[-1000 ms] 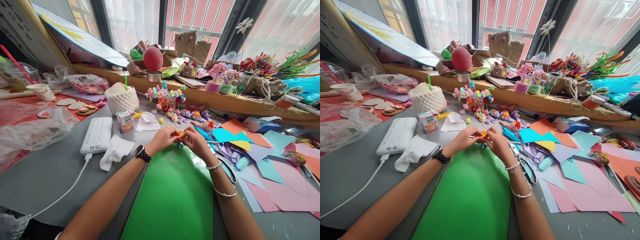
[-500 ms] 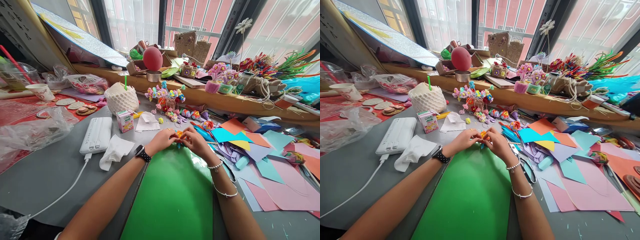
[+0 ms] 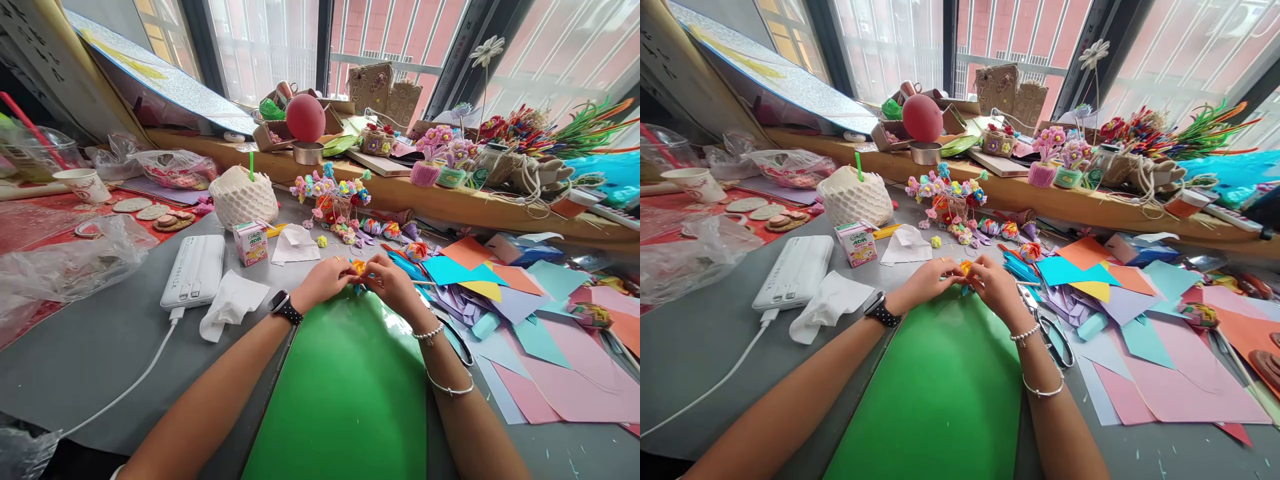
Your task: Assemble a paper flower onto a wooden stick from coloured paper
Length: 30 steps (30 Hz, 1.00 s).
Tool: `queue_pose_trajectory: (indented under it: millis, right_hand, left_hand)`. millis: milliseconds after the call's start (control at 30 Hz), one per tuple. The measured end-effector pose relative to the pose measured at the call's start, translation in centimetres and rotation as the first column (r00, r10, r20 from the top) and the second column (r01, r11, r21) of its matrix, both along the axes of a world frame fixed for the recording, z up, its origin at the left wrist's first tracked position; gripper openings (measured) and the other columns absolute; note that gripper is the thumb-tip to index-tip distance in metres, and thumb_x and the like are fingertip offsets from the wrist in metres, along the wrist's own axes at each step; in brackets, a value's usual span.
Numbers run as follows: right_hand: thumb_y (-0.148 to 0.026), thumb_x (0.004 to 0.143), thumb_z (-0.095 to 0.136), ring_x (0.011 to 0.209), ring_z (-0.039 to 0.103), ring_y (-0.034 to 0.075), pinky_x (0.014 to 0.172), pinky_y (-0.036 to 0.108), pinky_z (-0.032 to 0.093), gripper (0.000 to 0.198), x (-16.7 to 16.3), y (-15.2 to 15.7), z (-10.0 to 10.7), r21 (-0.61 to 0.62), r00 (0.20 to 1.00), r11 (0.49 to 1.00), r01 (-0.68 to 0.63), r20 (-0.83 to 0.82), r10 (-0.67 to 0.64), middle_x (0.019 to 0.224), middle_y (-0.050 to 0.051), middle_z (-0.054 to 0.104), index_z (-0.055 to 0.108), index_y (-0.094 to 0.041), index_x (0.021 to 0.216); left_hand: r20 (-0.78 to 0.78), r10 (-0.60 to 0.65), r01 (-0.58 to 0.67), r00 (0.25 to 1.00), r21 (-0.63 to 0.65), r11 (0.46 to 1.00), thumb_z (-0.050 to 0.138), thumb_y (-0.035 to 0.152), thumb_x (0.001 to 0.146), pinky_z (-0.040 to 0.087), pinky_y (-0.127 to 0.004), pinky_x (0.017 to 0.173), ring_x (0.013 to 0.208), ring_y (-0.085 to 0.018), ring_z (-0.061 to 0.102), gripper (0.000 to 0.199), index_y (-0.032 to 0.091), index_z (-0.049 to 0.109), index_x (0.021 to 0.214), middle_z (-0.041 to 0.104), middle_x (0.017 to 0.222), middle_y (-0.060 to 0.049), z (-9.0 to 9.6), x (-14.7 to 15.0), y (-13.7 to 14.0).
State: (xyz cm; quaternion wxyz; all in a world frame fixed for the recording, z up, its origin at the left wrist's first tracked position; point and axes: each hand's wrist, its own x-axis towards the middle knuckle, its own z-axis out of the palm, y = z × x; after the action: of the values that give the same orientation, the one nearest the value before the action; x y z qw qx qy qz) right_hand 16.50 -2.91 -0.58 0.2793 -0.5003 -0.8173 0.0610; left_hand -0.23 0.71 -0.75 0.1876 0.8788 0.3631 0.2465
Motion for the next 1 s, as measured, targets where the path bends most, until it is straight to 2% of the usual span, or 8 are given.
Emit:
queue_pose_trajectory:
  millis: [200, 433, 633, 867, 1000]
  right_hand:
    - [-0.032, 0.078, 0.05, 0.061, 0.049, 0.011, 0.056, 0.024, 0.039, 0.016, -0.09, 0.06, 0.09, -0.052, 0.997, 0.998, 0.043, -0.061, -0.046, 0.082, 0.003, 0.05, 0.056, -0.018, 0.074]
    - [-0.037, 0.076, 0.051, 0.057, 0.048, 0.012, 0.054, 0.025, 0.039, 0.021, -0.18, 0.34, -0.21, -0.117, 0.98, 0.981, 0.158, -0.102, -0.17, 0.076, 0.003, 0.051, 0.051, -0.017, 0.071]
    - [-0.048, 0.068, 0.055, 0.056, 0.048, 0.013, 0.048, 0.024, 0.034, 0.032, 0.03, 0.32, -0.34, -0.25, 0.96, 0.941, 0.227, -0.106, -0.259, 0.066, 0.002, 0.055, 0.045, -0.018, 0.067]
    - [-0.053, 0.07, 0.048, 0.047, 0.043, 0.011, 0.042, 0.022, 0.025, 0.038, 0.0, 0.02, 0.16, -0.401, 0.963, 0.886, 0.233, -0.028, -0.266, 0.053, 0.0, 0.054, 0.048, -0.018, 0.056]
    - [-0.052, 0.07, 0.049, 0.046, 0.041, 0.01, 0.042, 0.022, 0.024, 0.038, -0.03, -0.02, 0.23, -0.393, 0.961, 0.889, 0.236, -0.038, -0.272, 0.051, -0.001, 0.052, 0.048, -0.017, 0.054]
  left_hand:
    - [-0.044, 0.032, -0.031, 0.999, 0.042, 0.999, 0.045, 0.021, 0.078, 0.041, -0.026, 0.071, 0.079, -0.015, 0.055, 0.016, 0.015, 0.06, 0.082, 0.062, 0.085, -0.004, 0.0, 0.0, -0.05]
    - [-0.075, 0.031, -0.022, 0.997, 0.121, 0.992, 0.046, 0.023, 0.079, 0.041, -0.025, 0.067, 0.076, -0.016, 0.055, 0.015, 0.016, 0.059, 0.081, 0.061, 0.082, -0.004, -0.08, 0.16, -0.34]
    - [-0.082, -0.001, 0.013, 0.997, 0.147, 0.989, 0.047, 0.021, 0.078, 0.04, -0.026, 0.069, 0.077, -0.016, 0.055, 0.013, 0.017, 0.059, 0.078, 0.061, 0.081, -0.004, -0.09, 0.16, -0.34]
    - [-0.105, -0.007, 0.023, 0.994, 0.151, 0.988, 0.047, 0.019, 0.078, 0.04, -0.025, 0.069, 0.077, -0.015, 0.054, 0.011, 0.016, 0.058, 0.078, 0.06, 0.081, -0.004, 0.04, 0.17, -0.41]
    - [-0.093, -0.011, 0.025, 0.996, 0.152, 0.988, 0.048, 0.019, 0.078, 0.04, -0.025, 0.069, 0.077, -0.015, 0.054, 0.011, 0.015, 0.058, 0.078, 0.06, 0.081, -0.004, 0.02, 0.21, -0.42]
